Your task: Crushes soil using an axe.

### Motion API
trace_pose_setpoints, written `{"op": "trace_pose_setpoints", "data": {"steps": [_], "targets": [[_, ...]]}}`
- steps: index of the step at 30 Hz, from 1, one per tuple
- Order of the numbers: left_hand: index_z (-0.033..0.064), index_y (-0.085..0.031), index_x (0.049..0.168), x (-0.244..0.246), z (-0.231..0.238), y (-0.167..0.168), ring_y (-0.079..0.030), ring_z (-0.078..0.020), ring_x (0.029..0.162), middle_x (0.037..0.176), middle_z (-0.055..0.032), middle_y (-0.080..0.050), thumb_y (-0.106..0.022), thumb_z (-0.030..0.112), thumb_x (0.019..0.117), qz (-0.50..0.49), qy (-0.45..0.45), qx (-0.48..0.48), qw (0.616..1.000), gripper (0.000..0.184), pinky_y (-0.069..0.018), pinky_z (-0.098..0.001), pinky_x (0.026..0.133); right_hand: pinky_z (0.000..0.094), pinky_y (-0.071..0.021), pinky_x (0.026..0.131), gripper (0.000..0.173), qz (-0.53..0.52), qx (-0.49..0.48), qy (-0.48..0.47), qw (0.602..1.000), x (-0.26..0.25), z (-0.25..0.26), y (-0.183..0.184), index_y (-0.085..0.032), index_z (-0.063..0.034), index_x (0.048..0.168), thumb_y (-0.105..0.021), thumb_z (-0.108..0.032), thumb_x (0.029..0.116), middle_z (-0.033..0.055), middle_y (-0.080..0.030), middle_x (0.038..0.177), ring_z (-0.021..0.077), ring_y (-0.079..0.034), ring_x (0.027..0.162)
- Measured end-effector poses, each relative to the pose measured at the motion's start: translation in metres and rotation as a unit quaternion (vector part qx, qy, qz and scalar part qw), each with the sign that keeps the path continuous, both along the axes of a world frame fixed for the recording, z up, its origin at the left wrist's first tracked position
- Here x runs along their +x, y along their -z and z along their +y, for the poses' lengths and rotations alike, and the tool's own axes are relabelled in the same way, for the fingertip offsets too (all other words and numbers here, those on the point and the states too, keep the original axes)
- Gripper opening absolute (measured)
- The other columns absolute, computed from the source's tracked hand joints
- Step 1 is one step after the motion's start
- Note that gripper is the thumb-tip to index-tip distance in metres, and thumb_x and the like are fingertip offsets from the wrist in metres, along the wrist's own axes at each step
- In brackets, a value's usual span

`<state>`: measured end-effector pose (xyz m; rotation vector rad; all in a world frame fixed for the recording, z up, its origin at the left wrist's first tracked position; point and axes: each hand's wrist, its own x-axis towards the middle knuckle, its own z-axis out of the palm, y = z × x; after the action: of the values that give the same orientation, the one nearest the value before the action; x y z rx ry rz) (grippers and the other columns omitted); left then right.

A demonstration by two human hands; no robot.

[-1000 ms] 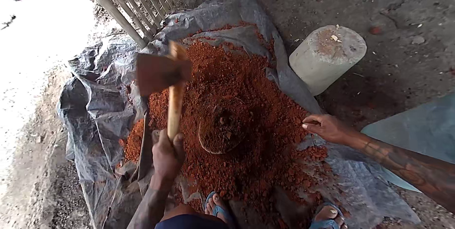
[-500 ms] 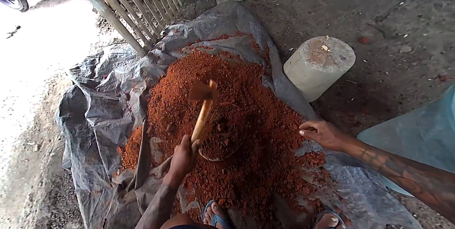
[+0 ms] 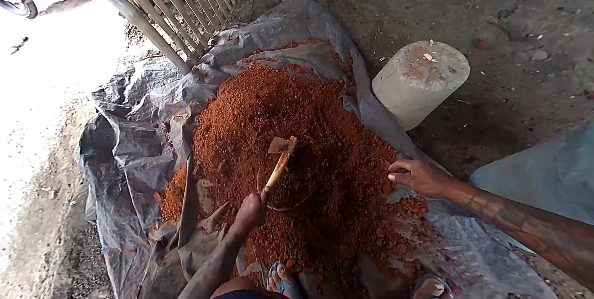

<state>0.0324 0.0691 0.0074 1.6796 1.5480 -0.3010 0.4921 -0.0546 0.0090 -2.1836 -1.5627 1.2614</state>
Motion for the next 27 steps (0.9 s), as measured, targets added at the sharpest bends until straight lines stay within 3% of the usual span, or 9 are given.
{"op": "trace_pose_setpoints", "data": {"steps": [4,8,11,13,15,16,18,22,27], "targets": [[0.0088,-0.061,0.085,0.001,0.004,-0.064,-0.051,-0.0155,0.052,0.063,-0.0007,-0.051,-0.022,0.055,0.1074,-0.162,-0.045,0.099,0.981,0.065,-0.0458,-0.0379,0.052,0.0542,-0.0515,0.099,0.034,0.000,-0.001,0.012,1.000,0.007,-0.002,0.001,-0.065,0.0002,0.127,-0.062,-0.025,0.1043,0.0221,-0.068,0.121,0.0347,-0.068,0.108],[0.0165,-0.056,0.081,0.003,0.005,-0.127,-0.045,-0.0044,0.043,0.055,0.0083,-0.046,-0.028,0.074,0.1006,-0.379,-0.008,0.324,0.867,0.067,-0.0420,-0.0262,0.040,0.0553,-0.0517,0.098,0.034,-0.006,-0.014,0.020,1.000,0.007,-0.008,0.009,-0.065,0.0004,0.128,-0.062,-0.024,0.1040,0.0234,-0.068,0.121,0.0358,-0.068,0.107],[0.0182,-0.055,0.081,0.008,0.008,-0.114,-0.044,-0.0031,0.041,0.054,0.0081,-0.047,-0.028,0.077,0.0983,-0.448,0.012,0.392,0.803,0.067,-0.0400,-0.0252,0.037,0.0554,-0.0503,0.100,0.036,-0.014,-0.029,0.021,0.999,0.006,-0.002,0.006,-0.064,-0.0005,0.131,-0.061,-0.025,0.1045,0.0233,-0.067,0.124,0.0361,-0.067,0.110],[0.0096,-0.058,0.083,0.001,-0.002,-0.060,-0.047,-0.0074,0.044,0.055,0.0032,-0.048,-0.025,0.075,0.1001,-0.343,0.012,0.370,0.863,0.075,-0.0438,-0.0296,0.041,0.0546,-0.0501,0.101,0.037,-0.012,-0.031,0.011,0.999,0.003,0.000,0.007,-0.064,-0.0004,0.131,-0.061,-0.026,0.1047,0.0229,-0.067,0.124,0.0353,-0.067,0.111],[0.0018,-0.065,0.095,-0.004,-0.010,-0.014,-0.062,-0.0249,0.062,0.069,-0.0106,-0.060,-0.026,0.061,0.1058,-0.107,0.015,0.175,0.979,0.072,-0.0535,-0.0478,0.061,0.0536,-0.0499,0.102,0.037,-0.011,-0.031,-0.002,0.999,0.001,0.001,0.005,-0.064,-0.0004,0.131,-0.061,-0.026,0.1046,0.0222,-0.067,0.125,0.0344,-0.067,0.112],[0.0007,-0.065,0.097,0.000,-0.007,0.001,-0.064,-0.0308,0.073,0.078,-0.0152,-0.062,-0.024,0.061,0.1071,-0.024,0.000,0.055,0.998,0.073,-0.0525,-0.0542,0.070,0.0526,-0.0504,0.102,0.037,-0.010,-0.030,-0.005,0.999,-0.001,-0.001,0.005,-0.064,-0.0004,0.131,-0.061,-0.026,0.1045,0.0218,-0.067,0.125,0.0337,-0.067,0.112],[0.0003,-0.065,0.094,0.007,0.005,0.006,-0.063,-0.0318,0.072,0.079,-0.0160,-0.061,-0.022,0.062,0.1073,0.002,-0.036,-0.020,0.999,0.076,-0.0518,-0.0555,0.069,0.0521,-0.0511,0.101,0.036,-0.010,-0.016,-0.004,1.000,0.000,-0.004,0.001,-0.064,0.0000,0.130,-0.062,-0.025,0.1042,0.0217,-0.068,0.123,0.0333,-0.068,0.111],[0.0060,-0.062,0.086,0.010,0.017,-0.076,-0.050,-0.0171,0.052,0.063,-0.0028,-0.051,-0.023,0.055,0.1089,-0.156,-0.063,0.092,0.981,0.066,-0.0464,-0.0391,0.051,0.0537,-0.0510,0.100,0.034,-0.004,0.000,0.014,1.000,0.009,-0.013,0.002,-0.065,-0.0007,0.128,-0.061,-0.025,0.1043,0.0215,-0.068,0.122,0.0340,-0.068,0.110],[0.0217,-0.054,0.079,0.012,0.020,-0.162,-0.043,-0.0043,0.039,0.052,0.0091,-0.046,-0.030,0.078,0.0972,-0.422,-0.041,0.356,0.833,0.064,-0.0407,-0.0251,0.036,0.0553,-0.0509,0.099,0.034,-0.012,-0.019,0.033,0.999,0.016,-0.021,0.012,-0.065,0.0001,0.129,-0.062,-0.024,0.1041,0.0235,-0.068,0.121,0.0358,-0.068,0.108]]}}
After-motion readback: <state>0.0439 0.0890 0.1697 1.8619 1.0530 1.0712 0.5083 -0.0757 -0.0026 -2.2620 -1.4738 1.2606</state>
